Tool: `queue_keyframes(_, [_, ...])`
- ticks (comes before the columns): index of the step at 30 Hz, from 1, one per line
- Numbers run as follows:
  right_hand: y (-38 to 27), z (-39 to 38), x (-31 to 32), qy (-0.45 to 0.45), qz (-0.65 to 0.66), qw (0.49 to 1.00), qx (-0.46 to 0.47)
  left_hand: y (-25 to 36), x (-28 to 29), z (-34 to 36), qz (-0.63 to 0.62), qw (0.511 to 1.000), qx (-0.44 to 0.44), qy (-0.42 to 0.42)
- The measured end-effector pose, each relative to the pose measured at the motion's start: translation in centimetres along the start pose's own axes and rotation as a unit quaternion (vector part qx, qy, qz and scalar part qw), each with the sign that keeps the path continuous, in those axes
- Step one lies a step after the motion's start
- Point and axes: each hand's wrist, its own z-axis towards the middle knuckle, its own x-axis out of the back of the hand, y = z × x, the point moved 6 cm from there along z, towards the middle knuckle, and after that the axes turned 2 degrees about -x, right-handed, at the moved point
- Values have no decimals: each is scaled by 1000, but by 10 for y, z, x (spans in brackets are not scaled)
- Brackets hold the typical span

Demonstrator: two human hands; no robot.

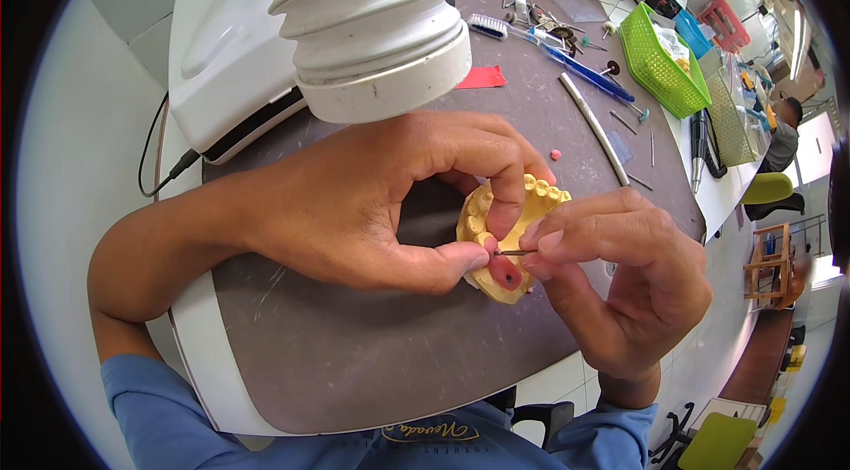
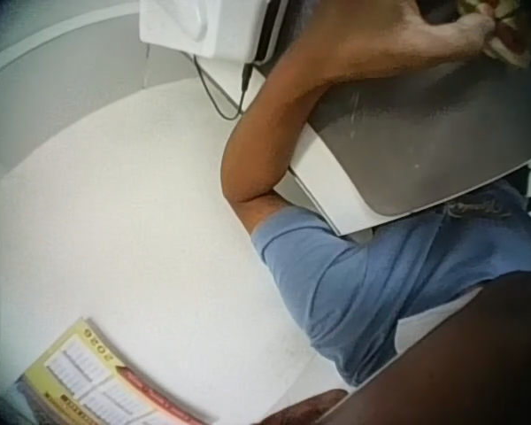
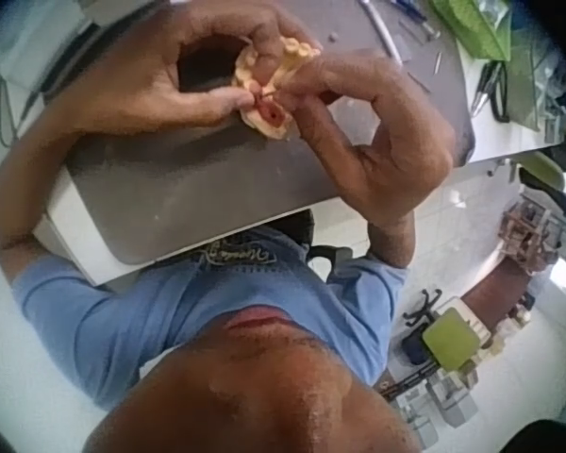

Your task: Manually shaping and refining the wax or acrylic base of a dental prosthetic model using a precision carving tool.

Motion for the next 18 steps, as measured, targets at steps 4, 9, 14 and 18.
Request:
queue_keyframes(4, [0,3,-2,-4,-3,1000,13,0,2,-1,-7,1000,9,-6])
queue_keyframes(9, [-2,8,0,-11,-17,1000,18,5,4,0,9,1000,16,-5])
queue_keyframes(14, [-3,5,0,-16,-49,998,26,12,0,3,3,1000,19,-6])
queue_keyframes(18, [0,-1,-8,11,-10,1000,11,11,-3,-2,9,998,61,2])
